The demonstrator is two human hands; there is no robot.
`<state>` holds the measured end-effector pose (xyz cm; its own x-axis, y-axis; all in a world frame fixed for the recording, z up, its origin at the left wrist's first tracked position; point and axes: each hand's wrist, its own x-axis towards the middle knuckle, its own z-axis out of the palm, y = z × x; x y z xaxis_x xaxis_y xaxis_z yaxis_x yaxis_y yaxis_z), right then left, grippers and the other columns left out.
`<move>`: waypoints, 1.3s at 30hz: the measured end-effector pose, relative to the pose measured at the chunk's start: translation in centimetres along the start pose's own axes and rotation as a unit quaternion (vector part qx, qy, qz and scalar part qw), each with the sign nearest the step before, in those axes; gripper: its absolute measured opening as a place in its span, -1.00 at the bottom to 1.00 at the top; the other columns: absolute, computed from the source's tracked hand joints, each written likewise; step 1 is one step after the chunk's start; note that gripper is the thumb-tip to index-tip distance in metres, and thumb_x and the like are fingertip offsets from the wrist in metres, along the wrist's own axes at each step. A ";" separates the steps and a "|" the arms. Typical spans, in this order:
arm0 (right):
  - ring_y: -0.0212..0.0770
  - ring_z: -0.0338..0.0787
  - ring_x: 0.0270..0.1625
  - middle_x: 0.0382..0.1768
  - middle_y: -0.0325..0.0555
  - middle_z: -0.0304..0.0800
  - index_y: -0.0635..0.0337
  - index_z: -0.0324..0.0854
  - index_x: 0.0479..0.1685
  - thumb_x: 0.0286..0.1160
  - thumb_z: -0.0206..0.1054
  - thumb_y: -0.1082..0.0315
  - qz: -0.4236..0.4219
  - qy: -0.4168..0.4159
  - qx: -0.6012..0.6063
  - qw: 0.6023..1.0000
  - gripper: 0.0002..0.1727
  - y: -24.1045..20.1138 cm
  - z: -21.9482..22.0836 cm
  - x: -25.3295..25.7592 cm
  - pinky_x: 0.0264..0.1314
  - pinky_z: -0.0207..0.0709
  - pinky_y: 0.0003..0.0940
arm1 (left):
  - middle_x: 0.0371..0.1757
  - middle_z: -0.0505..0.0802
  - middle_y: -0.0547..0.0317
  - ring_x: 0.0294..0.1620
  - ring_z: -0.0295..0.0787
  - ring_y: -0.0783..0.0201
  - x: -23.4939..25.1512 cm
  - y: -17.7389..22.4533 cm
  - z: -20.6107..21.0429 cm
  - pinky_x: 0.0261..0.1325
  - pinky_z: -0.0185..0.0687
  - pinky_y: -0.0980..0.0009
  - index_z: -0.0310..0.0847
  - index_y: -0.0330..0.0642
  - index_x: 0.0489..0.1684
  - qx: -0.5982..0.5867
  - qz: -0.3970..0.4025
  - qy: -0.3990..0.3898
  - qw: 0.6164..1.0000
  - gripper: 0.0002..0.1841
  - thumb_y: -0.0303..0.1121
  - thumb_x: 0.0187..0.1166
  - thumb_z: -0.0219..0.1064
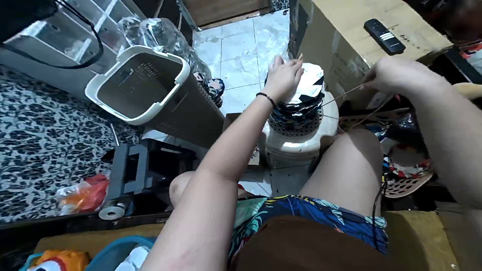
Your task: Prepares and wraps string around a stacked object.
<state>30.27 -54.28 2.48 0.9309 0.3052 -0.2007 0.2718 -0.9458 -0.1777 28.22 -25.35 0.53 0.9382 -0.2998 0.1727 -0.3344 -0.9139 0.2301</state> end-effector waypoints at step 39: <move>-0.04 0.80 0.18 0.11 -0.02 0.84 0.22 0.77 0.03 0.66 0.22 0.45 -0.483 0.079 0.200 0.849 -0.79 -11.7 3.7 8.5 0.37 0.58 0.00 | 0.04 0.86 -0.20 0.30 0.66 -0.28 -6.0 -12.6 -15.1 0.54 0.08 -0.45 0.84 -0.20 0.00 0.216 -0.104 -0.306 0.921 -0.60 -0.13 0.85 0.11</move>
<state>34.07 -40.23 -0.67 0.3502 0.8682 0.3515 0.8517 -0.1390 -0.5053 25.42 -7.89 11.10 0.8964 -0.0839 -0.4353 -0.1997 -0.9531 -0.2276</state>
